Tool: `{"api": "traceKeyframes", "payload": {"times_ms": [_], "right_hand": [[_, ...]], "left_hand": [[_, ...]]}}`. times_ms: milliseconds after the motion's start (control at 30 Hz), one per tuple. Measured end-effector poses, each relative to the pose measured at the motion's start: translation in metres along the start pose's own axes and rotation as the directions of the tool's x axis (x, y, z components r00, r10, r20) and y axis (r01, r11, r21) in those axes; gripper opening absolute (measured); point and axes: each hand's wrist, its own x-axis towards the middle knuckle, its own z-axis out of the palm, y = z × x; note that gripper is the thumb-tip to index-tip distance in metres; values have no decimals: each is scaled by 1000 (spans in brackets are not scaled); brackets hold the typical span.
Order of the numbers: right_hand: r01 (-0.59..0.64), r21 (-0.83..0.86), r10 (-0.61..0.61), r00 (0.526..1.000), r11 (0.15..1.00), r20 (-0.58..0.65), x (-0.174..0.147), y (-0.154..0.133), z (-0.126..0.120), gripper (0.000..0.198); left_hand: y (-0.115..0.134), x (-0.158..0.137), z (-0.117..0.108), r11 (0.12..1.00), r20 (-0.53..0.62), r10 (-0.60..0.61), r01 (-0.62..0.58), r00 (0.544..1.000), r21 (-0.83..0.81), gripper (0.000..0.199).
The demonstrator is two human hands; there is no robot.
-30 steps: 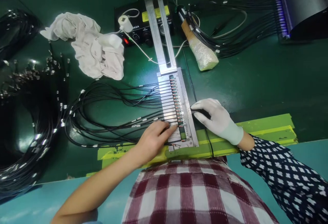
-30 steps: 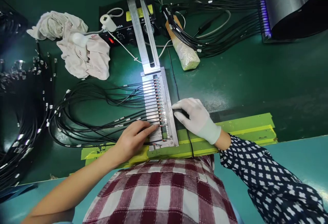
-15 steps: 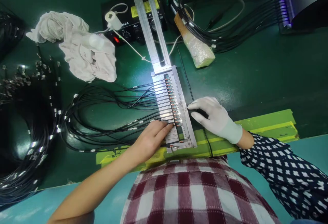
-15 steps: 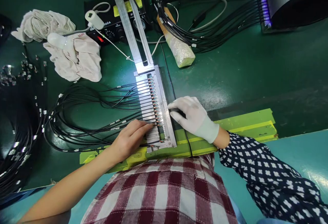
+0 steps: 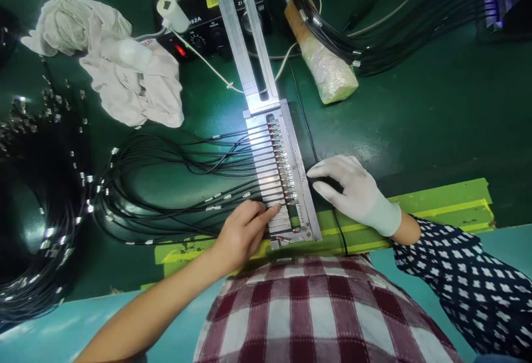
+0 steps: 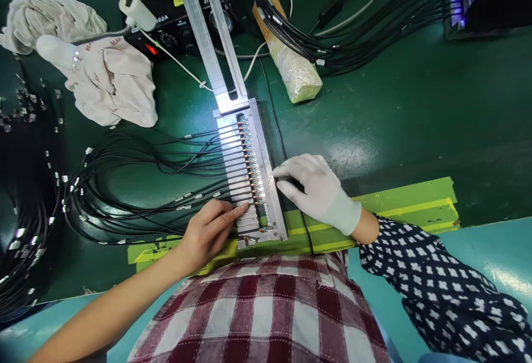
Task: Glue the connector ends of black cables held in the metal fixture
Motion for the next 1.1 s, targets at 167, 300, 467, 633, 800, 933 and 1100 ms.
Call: {"api": "traceKeyframes", "payload": {"times_ms": [167,300,467,633,800,933,1100], "right_hand": [[-7,-20,7,1000,1000,-5,7,1,-1,14],[37,2,-37,999,999,20,1,-1,0,24],[330,-65,-311,929,942,202,-30,-9,8,71],[378,-193,-330,913,906,239,-40,-17,11,63],[376,-232,-326,918,897,226,-40,-20,12,59],[357,-218,-314,926,908,208,-43,-21,15,58],[345,-209,-314,934,915,168,-43,-20,17,59]], "left_hand": [[0,4,3,985,16,69,-70,998,155,47],[4,7,-1,984,6,55,-55,998,170,41],[2,-12,-25,986,49,-152,155,987,-65,25],[-7,-44,-41,968,174,-241,249,955,-26,17],[-15,-46,-41,975,159,-218,223,963,-13,13],[-17,-38,-42,972,114,-212,222,971,-83,10],[-18,-33,-44,982,69,-186,188,980,-25,8]]}}
